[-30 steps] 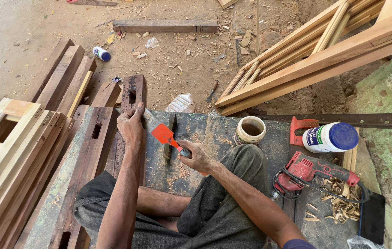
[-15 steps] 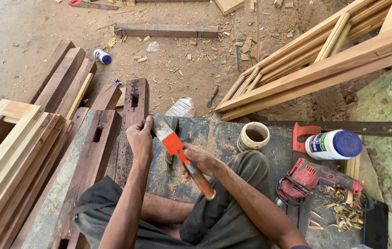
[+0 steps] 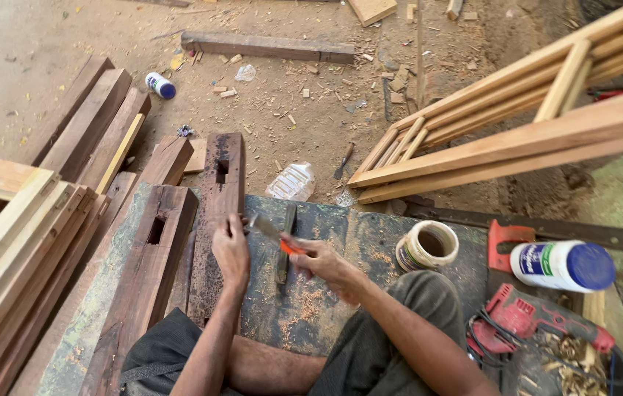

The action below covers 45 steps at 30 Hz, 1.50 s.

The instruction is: The person sits on the ground and uses a scraper to remove material from a metal bar. They repeatedly scrape the surface, occasionally pause to inspect the tool, and continue the scraping motion along the bar.

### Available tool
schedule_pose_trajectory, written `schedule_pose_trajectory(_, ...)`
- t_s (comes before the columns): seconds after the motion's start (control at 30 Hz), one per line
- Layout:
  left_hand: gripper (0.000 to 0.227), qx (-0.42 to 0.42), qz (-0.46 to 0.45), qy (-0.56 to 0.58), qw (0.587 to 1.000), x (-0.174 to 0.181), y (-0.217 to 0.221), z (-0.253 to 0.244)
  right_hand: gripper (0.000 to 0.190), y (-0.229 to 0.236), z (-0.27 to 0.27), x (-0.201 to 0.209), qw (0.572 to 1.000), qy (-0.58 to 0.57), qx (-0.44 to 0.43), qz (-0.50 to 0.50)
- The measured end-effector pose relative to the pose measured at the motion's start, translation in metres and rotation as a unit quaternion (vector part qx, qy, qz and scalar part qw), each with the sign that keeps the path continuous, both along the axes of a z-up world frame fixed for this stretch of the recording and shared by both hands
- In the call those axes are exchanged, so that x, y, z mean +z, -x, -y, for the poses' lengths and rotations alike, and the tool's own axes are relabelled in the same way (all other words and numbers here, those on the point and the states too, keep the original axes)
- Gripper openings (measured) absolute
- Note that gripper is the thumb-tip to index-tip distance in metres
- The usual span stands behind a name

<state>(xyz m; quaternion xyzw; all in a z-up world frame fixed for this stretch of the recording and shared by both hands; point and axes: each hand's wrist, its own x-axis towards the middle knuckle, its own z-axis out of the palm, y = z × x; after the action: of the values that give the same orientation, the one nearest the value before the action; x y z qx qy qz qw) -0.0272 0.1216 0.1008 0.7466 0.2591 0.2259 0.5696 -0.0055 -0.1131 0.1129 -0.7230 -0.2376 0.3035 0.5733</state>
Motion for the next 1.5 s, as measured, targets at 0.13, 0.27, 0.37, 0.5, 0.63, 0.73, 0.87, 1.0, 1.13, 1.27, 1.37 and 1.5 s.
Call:
schedule_pose_trajectory(0.13,0.049,0.011,0.024,-0.301,0.953,-0.039,0.016,0.032,0.055,-0.014,-0.004,-0.026,0.879,0.43,-0.012,0.206)
schedule_pose_trajectory(0.27,0.069,-0.145,-0.078,-0.25,0.954,-0.067,0.008,0.061,0.056,-0.024,0.001,-0.051,0.893,0.361,-0.048,0.265)
schedule_pose_trajectory(0.37,0.072,-0.196,-0.042,-0.396,0.896,-0.091,0.009,0.065,0.046,-0.018,0.009,-0.076,0.903,0.312,-0.085,0.282)
schedule_pose_trajectory(0.5,0.073,-0.205,-0.062,-0.373,0.903,-0.124,0.012,0.059,0.035,-0.029,0.017,-0.108,0.909,0.249,-0.101,0.32)
schedule_pose_trajectory(0.63,0.061,-0.169,-0.116,-0.207,0.956,-0.134,0.0,0.052,0.065,-0.035,0.026,-0.12,0.933,0.283,-0.063,0.212)
schedule_pose_trajectory(0.73,0.046,-0.162,-0.113,-0.158,0.967,-0.13,-0.016,0.042,0.059,-0.034,0.023,-0.115,0.91,0.301,-0.038,0.283)
schedule_pose_trajectory(0.87,0.035,-0.254,-0.093,-0.294,0.916,-0.138,-0.006,0.046,0.056,-0.025,0.022,-0.103,0.925,0.313,-0.044,0.209)
schedule_pose_trajectory(1.0,0.075,-0.284,-0.085,-0.507,0.809,-0.15,0.001,0.065,0.048,-0.025,0.018,-0.084,0.908,0.307,-0.062,0.279)
schedule_pose_trajectory(1.13,0.084,-0.32,-0.134,-0.453,0.821,-0.152,0.006,0.068,0.06,-0.02,0.016,-0.073,0.903,0.408,-0.02,0.135)
schedule_pose_trajectory(1.27,0.094,-0.354,-0.181,-0.419,0.816,-0.131,0.007,0.061,0.067,-0.018,0.013,-0.069,0.925,0.306,-0.007,0.226)
schedule_pose_trajectory(1.37,0.104,-0.379,-0.246,-0.394,0.8,-0.117,0.034,0.073,0.065,-0.003,0.022,-0.073,0.901,0.43,0.003,0.049)
schedule_pose_trajectory(1.5,0.119,-0.404,-0.275,-0.394,0.778,-0.106,0.031,0.077,0.062,-0.013,0.02,-0.076,0.881,0.456,0.029,0.126)
